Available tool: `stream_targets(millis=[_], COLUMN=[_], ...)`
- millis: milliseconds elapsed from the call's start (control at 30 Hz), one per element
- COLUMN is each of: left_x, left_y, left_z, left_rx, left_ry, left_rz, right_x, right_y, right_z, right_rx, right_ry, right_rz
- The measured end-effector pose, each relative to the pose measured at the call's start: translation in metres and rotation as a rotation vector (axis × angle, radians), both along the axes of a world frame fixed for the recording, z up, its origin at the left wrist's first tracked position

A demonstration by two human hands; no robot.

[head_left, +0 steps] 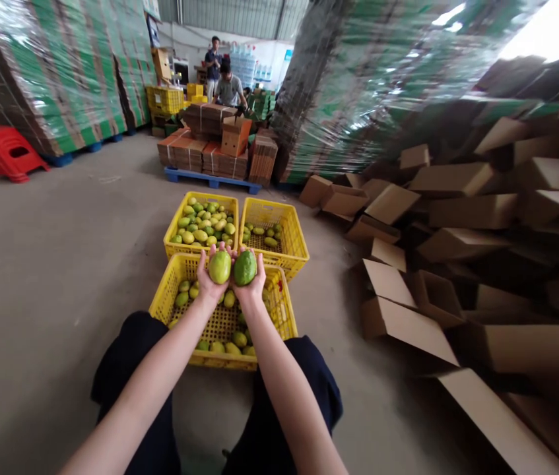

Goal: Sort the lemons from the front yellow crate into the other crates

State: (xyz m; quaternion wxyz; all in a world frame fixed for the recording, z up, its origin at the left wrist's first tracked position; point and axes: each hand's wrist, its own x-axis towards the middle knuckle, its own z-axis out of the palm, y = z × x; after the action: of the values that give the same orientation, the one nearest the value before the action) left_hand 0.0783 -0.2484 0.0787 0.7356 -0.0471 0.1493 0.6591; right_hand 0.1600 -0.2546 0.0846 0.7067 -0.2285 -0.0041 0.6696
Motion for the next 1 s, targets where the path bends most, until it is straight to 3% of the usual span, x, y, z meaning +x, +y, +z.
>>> stream_targets(millis=[167,333,433,533,633,733,767,833,867,900,967,1000], left_x=[0.006,0.008,0.009,0.011,0.008,-0.006,-0.013,-0.027,-0.033,-0.038,-0.043,-0.044], left_y=[0.004,-0.001,-0.011,-0.035,-0.080,-0.138,-0.155,-0.178,-0.182,-0.179,-0.153,-0.130], left_z=[-0.005,-0.008,-0.013,-0.022,-0.038,-0.067,-0.078,-0.097,-0.103,-0.104,-0.093,-0.082], left_rx=[-0.046,-0.056,-0.166,-0.357,-0.497,-0.566,-0.556,-0.567,-0.550,-0.541,-0.465,-0.347], left_ry=[0.015,0.096,0.202,0.358,0.465,0.562,0.619,0.750,0.803,0.833,0.837,0.782], left_rz=[0.035,-0.007,-0.123,-0.348,-0.681,-1.012,-1.213,-1.519,-1.561,-1.558,-1.385,-1.077], right_x=[0.004,0.016,0.042,0.075,0.100,0.114,0.118,0.125,0.129,0.132,0.139,0.141], right_y=[0.001,0.005,0.013,0.012,-0.001,-0.021,-0.028,-0.041,-0.047,-0.052,-0.062,-0.067], right_z=[-0.008,-0.003,0.004,0.009,0.012,0.015,0.015,0.016,0.016,0.016,0.017,0.018], right_rx=[-0.009,-0.093,-0.165,-0.260,-0.322,-0.348,-0.354,-0.364,-0.368,-0.371,-0.375,-0.375], right_ry=[-0.038,-0.182,-0.200,-0.188,-0.188,-0.194,-0.196,-0.201,-0.204,-0.206,-0.211,-0.214], right_rz=[0.028,-0.001,-0.060,-0.127,-0.148,-0.138,-0.132,-0.118,-0.111,-0.104,-0.094,-0.090])
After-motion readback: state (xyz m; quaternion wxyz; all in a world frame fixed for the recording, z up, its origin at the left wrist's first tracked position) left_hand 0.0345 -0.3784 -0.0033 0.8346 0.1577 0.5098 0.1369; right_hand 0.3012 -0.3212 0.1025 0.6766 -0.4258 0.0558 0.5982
